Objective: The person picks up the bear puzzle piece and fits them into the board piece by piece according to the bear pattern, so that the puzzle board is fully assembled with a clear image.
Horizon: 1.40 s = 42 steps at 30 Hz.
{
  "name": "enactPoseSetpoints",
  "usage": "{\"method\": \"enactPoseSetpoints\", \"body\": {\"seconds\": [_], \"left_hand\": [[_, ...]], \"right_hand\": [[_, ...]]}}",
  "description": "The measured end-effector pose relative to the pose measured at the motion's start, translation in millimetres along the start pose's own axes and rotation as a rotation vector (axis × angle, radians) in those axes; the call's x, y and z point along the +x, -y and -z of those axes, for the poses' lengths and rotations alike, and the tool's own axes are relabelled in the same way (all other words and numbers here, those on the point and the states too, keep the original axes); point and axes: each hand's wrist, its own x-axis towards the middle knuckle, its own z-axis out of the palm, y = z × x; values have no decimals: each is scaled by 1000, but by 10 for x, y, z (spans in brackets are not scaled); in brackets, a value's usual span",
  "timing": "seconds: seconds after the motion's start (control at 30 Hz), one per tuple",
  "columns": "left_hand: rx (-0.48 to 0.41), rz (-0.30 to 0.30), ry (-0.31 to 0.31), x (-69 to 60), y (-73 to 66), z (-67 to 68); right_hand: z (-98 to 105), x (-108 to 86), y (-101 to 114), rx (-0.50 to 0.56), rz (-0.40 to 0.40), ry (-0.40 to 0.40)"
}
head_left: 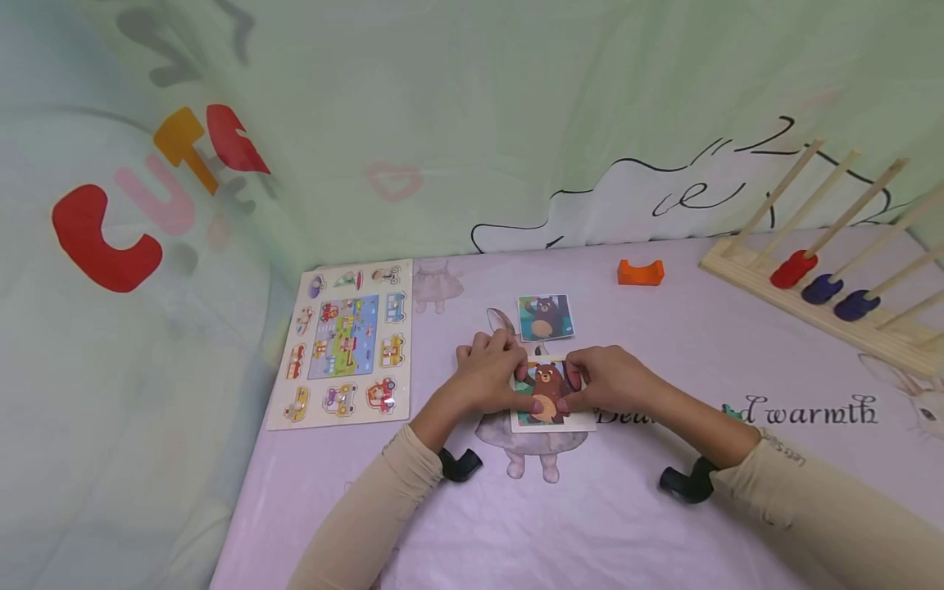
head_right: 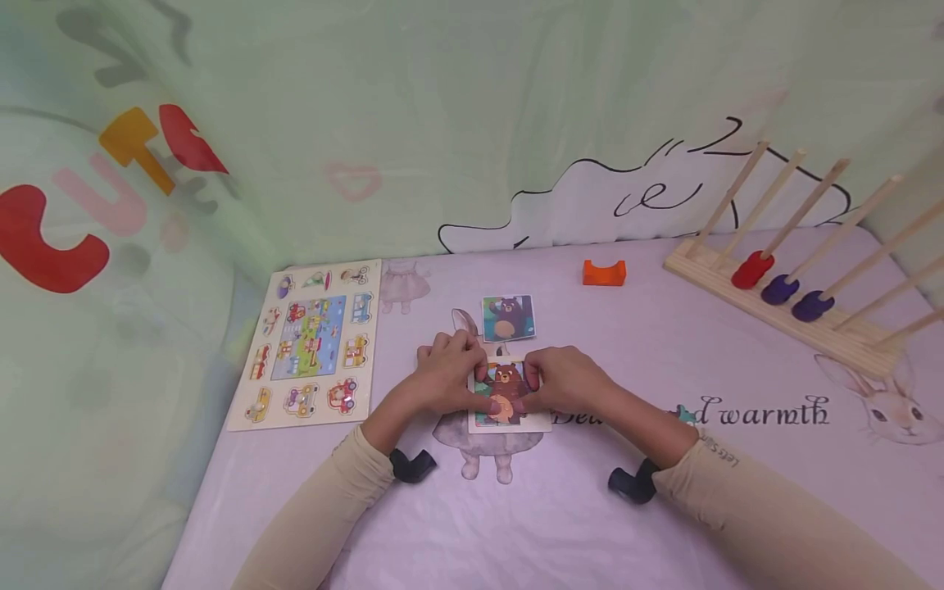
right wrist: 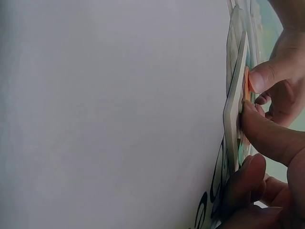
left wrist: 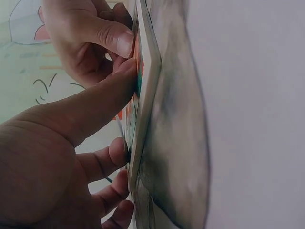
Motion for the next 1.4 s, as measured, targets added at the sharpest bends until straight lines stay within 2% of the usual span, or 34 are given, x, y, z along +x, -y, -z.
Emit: {"method": "enactPoseSetpoints", "body": {"seconds": [0.23, 0.73, 0.97, 1.4], "left_hand": [[-13, 1, 11, -5, 8, 6], [-1, 26, 15, 4, -14, 8], [12, 32, 13, 9, -36, 8], [11, 42, 10, -9, -48, 24]], "right_hand": [[6, 10, -8, 8, 1, 23], [20, -25, -14, 12, 20, 11], [106, -100, -91, 83, 47, 30], [384, -310, -296, 33, 67, 10]]}}
